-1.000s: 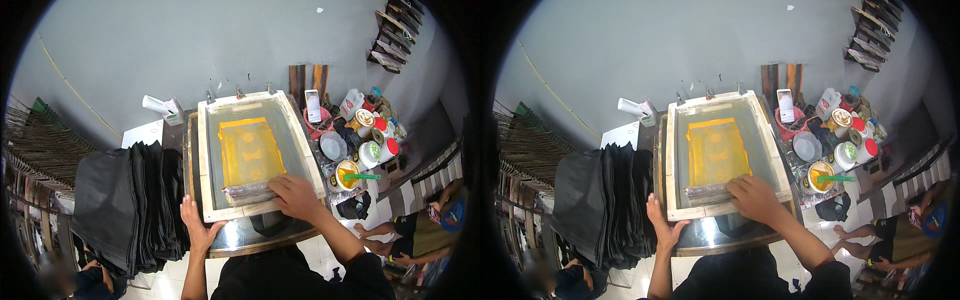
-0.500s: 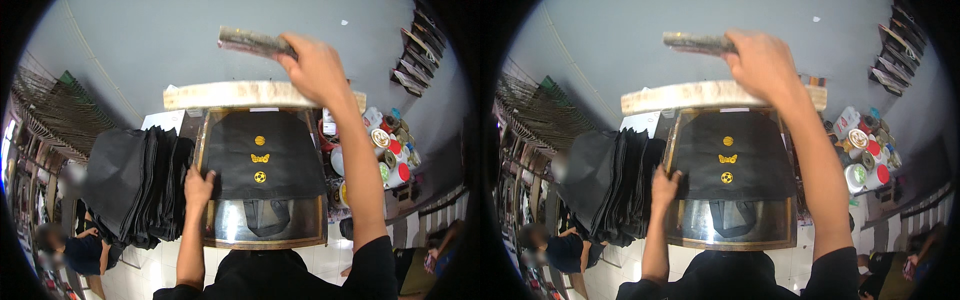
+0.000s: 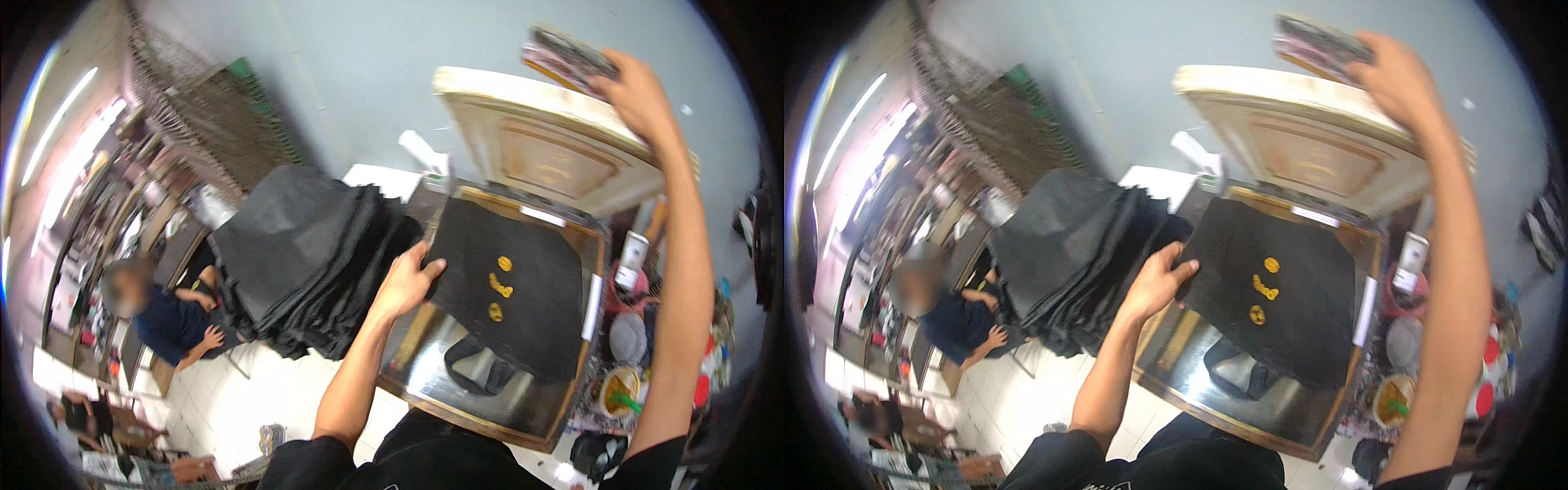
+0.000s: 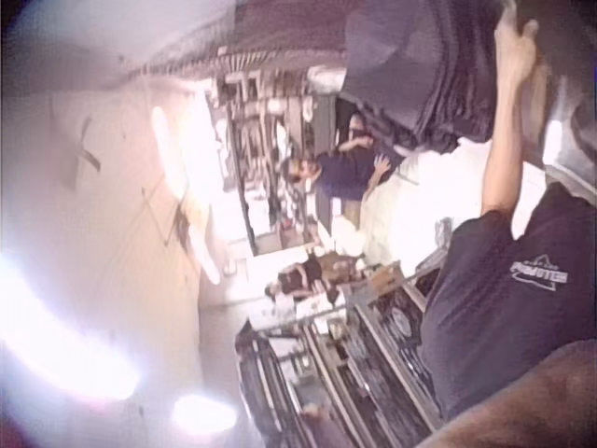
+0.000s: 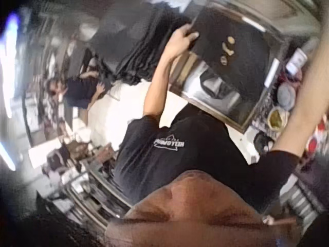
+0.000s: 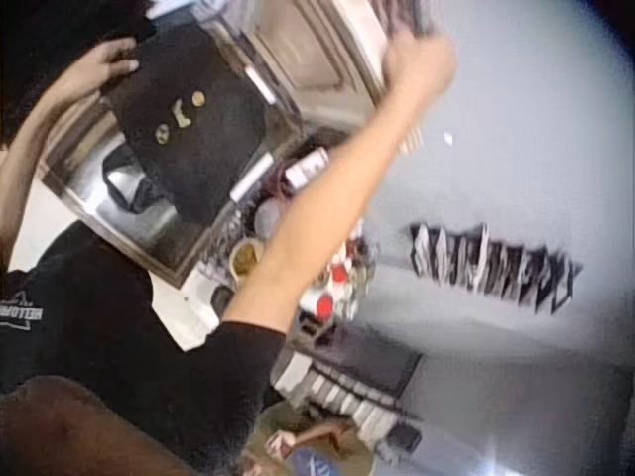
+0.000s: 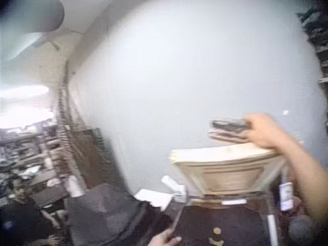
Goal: The person applies yellow ink to a stencil frame with a squeegee, presses it onto black bags one by one, and lifts the frame to reveal the printed design.
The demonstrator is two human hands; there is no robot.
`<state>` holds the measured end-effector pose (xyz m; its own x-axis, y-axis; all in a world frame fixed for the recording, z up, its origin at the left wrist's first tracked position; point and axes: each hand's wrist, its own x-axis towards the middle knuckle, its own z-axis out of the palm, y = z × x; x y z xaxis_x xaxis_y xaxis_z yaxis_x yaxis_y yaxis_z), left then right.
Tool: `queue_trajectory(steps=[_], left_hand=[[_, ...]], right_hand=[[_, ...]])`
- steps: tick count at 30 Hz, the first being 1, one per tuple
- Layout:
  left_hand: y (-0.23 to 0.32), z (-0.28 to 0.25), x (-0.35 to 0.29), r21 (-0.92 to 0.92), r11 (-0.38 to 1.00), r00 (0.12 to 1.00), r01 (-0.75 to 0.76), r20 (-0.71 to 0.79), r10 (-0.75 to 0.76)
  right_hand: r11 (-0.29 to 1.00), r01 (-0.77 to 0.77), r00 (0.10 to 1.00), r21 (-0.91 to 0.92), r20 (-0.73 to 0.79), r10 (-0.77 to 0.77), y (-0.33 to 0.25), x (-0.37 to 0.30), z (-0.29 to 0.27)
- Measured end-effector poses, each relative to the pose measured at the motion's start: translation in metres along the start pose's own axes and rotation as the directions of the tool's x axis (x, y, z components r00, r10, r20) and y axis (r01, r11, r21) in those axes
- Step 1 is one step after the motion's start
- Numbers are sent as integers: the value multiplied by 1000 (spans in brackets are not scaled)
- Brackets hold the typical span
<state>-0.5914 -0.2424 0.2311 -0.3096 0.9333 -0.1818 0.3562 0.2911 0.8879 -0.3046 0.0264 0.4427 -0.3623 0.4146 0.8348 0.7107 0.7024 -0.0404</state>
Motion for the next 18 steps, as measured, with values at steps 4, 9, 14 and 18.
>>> queue_trajectory(steps=[4, 9, 14, 18], left_hand=[[54, -114, -55, -57, 972, 921, -229, -337, 197], [20, -292, -127, -94, 978, 771, -185, -631, 85], [-57, -432, -162, -2, 1000, 732, -16, -681, 10], [-104, -489, -163, 432, 855, 614, 286, -768, 183]], right_hand=[[983, -179, 940, -37, 288, 182, -12, 23, -14], [974, -217, 930, 69, 319, 185, -5, 35, 3], [977, -211, 950, 28, 243, 198, 49, 44, 15], [969, -233, 958, 84, 190, 214, 74, 44, 46]])
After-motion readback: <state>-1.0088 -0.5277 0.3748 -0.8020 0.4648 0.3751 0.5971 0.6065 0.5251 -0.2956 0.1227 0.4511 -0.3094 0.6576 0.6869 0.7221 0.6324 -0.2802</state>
